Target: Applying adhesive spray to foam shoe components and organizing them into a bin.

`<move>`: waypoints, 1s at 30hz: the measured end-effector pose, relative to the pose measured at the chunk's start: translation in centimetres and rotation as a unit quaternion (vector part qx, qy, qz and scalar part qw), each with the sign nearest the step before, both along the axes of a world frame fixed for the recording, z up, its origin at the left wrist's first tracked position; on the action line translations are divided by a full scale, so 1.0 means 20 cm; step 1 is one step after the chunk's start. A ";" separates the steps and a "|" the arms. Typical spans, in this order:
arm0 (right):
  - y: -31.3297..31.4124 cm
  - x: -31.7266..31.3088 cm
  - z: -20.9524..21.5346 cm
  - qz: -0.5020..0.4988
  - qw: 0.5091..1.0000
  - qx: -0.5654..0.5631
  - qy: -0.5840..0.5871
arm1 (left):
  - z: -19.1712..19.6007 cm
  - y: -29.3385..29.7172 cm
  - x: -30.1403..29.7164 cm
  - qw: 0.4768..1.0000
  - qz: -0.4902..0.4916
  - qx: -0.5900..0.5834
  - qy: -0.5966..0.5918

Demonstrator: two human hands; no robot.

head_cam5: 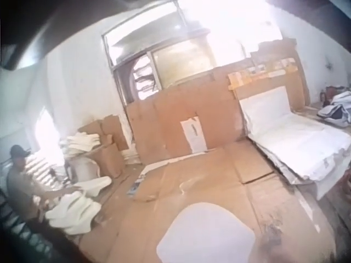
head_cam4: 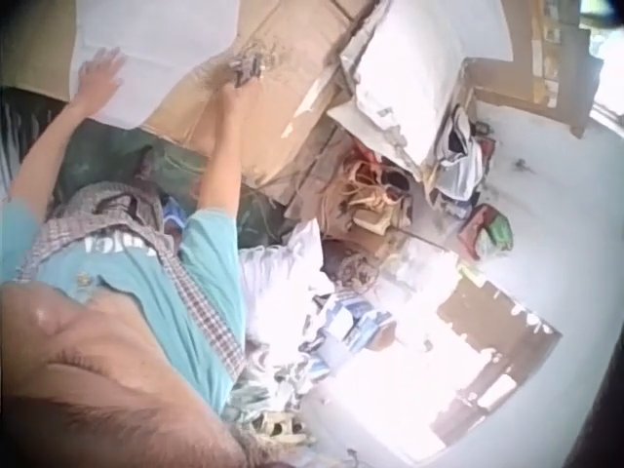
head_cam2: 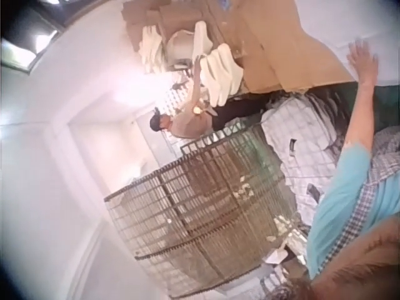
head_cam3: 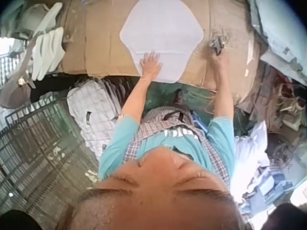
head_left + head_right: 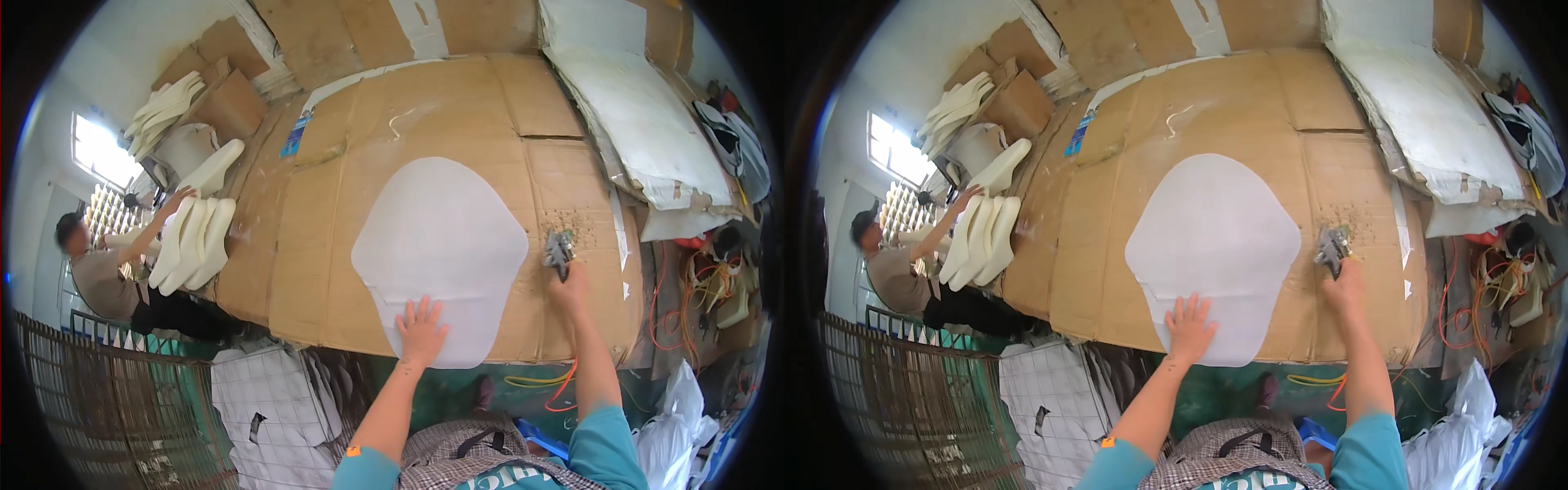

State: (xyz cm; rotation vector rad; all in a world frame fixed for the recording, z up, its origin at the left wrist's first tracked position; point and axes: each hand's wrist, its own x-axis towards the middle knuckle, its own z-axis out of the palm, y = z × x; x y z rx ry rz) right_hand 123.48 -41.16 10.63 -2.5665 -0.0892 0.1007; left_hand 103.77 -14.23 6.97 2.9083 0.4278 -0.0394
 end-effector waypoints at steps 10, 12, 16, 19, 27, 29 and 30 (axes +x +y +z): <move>-0.08 -0.05 -0.01 0.116 0.986 -0.083 -0.091 | -0.02 0.21 -0.02 0.997 0.079 0.023 0.010; -0.01 -0.04 0.04 0.114 0.983 -0.049 -0.139 | 0.01 0.21 0.00 0.995 0.094 0.027 -0.002; 0.17 -0.03 -0.03 0.159 0.979 0.048 -0.118 | 0.07 0.19 0.06 0.930 0.363 -0.060 -0.016; 0.38 -0.12 -0.04 0.191 0.975 0.084 -0.081 | 0.03 0.27 0.13 0.912 0.397 -0.099 -0.011; 0.54 -0.37 -0.05 0.305 0.942 0.064 -0.122 | -0.14 0.42 0.15 0.794 0.511 -0.305 -0.124; 0.50 -0.36 -0.05 0.305 0.946 0.047 -0.105 | -0.17 0.40 0.14 0.760 0.528 -0.350 -0.143; 0.50 -0.34 -0.05 0.315 0.941 0.055 -0.106 | -0.18 0.40 0.13 0.759 0.529 -0.355 -0.135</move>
